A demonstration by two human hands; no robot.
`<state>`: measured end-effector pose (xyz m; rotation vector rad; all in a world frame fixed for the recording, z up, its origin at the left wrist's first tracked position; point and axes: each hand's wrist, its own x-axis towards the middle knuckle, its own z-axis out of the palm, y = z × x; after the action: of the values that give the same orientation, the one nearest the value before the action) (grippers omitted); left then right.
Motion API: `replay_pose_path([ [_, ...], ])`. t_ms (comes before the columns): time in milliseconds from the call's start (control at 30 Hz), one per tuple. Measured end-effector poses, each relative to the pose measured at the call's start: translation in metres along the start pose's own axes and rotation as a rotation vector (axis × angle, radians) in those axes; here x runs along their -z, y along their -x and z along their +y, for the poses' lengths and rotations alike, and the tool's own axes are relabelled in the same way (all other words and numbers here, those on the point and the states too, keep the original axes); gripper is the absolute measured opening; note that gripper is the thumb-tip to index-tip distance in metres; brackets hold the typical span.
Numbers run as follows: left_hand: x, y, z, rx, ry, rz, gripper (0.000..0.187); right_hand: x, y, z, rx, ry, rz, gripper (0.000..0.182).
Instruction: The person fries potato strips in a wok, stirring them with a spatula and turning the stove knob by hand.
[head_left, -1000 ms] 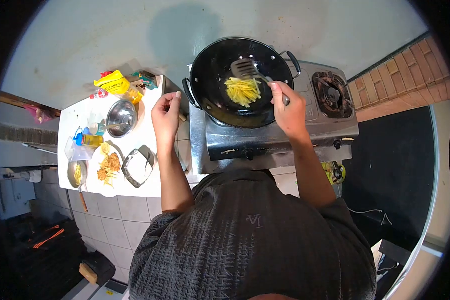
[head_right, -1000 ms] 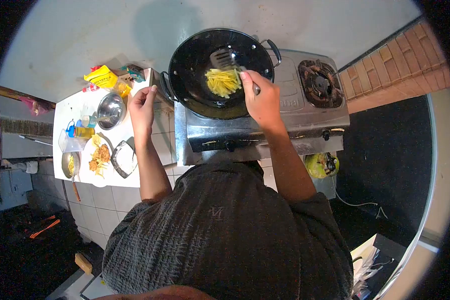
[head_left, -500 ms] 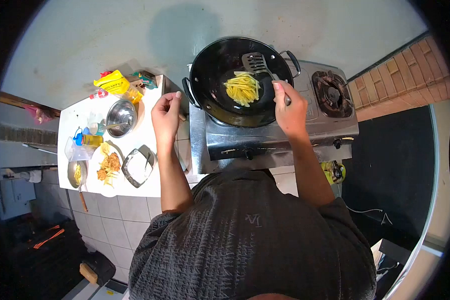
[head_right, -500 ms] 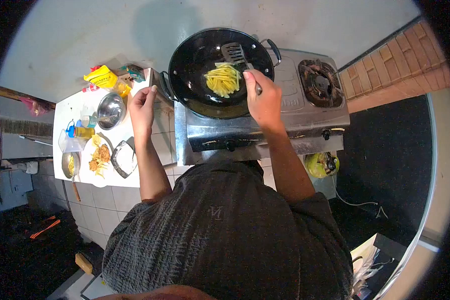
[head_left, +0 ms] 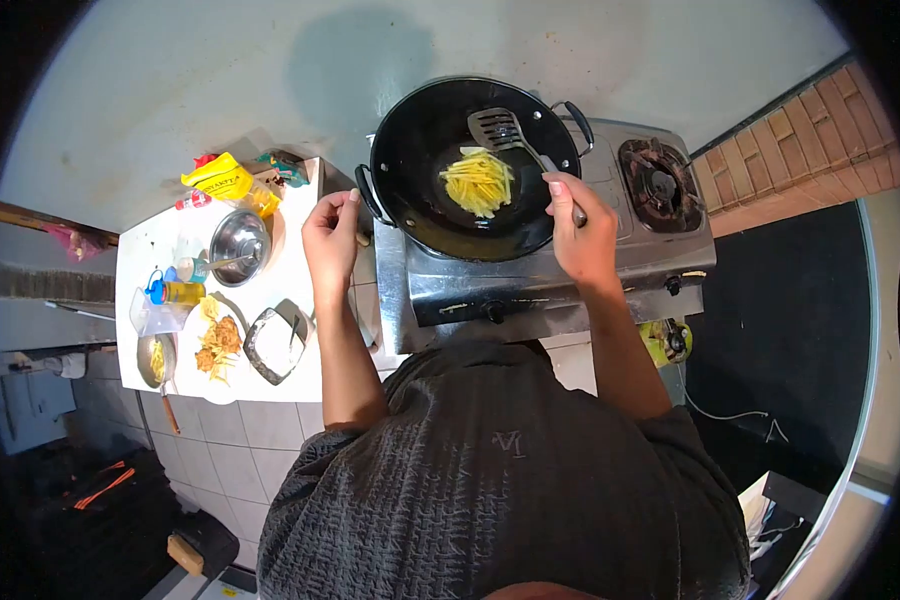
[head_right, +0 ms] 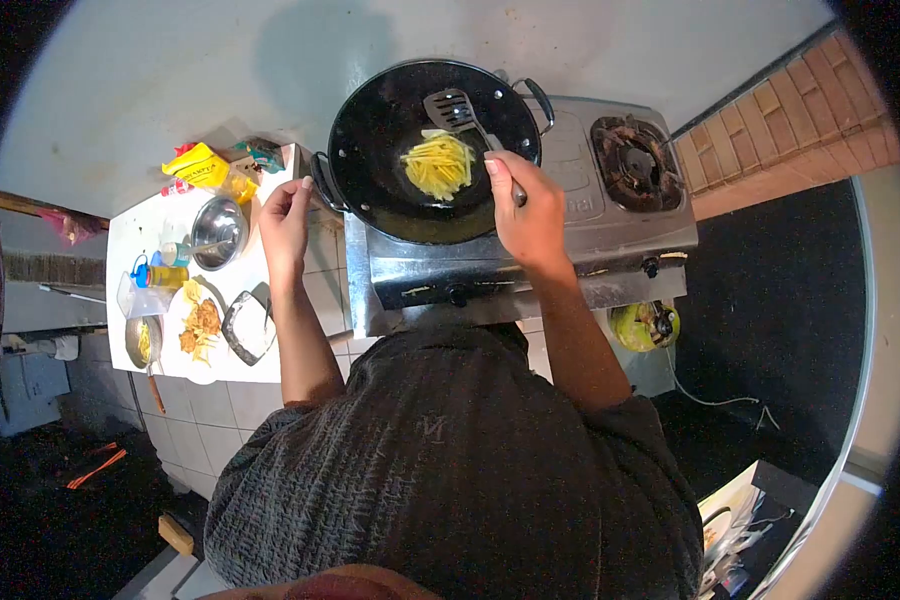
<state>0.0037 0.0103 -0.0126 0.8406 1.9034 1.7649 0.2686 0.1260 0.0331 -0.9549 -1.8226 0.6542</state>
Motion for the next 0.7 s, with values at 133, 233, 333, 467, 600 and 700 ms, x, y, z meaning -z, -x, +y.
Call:
replay_pose_path([
  [133,-0.001,-0.004,-0.002,0.026,0.018,0.009,0.017,0.012,0.006,-0.01,-0.141,-0.044,-0.072,0.017],
  [233,0.0,-0.003,-0.003,0.029,0.009,0.011,0.018,0.014,0.013,-0.01,-0.142,-0.074,-0.087,0.018],
  [333,0.0,-0.002,-0.002,0.059,-0.021,0.017,0.019,0.019,0.017,-0.012,-0.168,-0.103,-0.104,0.018],
  [467,-0.001,-0.004,-0.006,0.018,-0.006,0.02,0.018,0.023,0.019,-0.012,-0.127,-0.082,-0.119,0.017],
  [600,0.0,-0.006,-0.011,0.003,0.027,0.009,0.019,0.021,0.021,-0.016,-0.156,-0.101,-0.167,0.015],
  [700,0.0,-0.003,-0.009,0.02,0.015,0.012,0.019,0.013,0.022,-0.013,-0.096,-0.042,-0.116,0.014],
])
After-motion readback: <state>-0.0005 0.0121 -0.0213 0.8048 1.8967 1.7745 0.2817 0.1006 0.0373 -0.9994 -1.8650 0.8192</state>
